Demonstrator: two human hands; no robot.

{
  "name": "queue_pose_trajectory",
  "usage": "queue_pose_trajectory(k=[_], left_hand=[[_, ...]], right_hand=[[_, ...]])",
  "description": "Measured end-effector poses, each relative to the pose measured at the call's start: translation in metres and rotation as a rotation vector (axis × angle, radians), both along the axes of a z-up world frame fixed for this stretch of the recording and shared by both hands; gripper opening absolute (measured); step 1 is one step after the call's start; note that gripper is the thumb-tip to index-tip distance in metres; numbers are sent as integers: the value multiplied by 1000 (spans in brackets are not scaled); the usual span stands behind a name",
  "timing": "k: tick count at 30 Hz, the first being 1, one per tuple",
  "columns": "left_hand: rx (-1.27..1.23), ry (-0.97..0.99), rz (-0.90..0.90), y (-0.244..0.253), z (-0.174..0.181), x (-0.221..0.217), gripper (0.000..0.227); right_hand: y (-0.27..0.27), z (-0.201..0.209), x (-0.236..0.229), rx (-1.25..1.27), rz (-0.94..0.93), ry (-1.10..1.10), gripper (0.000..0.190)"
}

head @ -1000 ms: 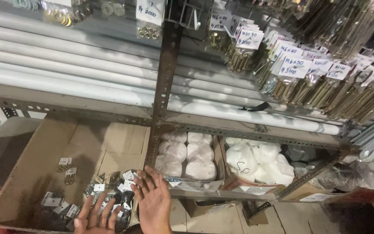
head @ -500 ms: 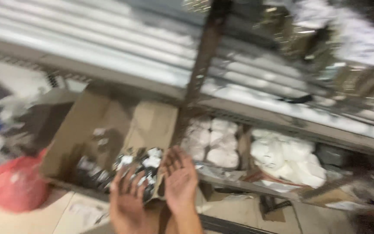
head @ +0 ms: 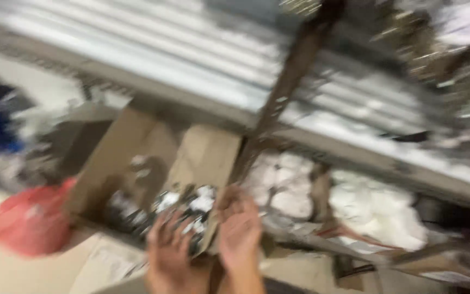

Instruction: Organizing and hanging small packets of hardware onto a wire display rack.

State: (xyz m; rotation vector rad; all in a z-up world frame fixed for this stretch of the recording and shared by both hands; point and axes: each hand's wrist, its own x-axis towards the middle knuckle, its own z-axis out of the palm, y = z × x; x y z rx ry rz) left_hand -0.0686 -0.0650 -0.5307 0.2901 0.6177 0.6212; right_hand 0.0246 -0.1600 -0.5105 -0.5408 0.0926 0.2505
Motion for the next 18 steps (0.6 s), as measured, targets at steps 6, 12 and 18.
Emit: queue_pose_trajectory(k=[6,12,18], left_hand=[[192,65,-83,-6,-4,9,73],[191,55,-72,-8,-28,12,75],[126,-57,24,-18,-22,8,70]], right_hand=[[0,46,-9,17,6,172,48],[-2,61,-20,20,9,239,53],[-8,11,-4,52,94,49,51]])
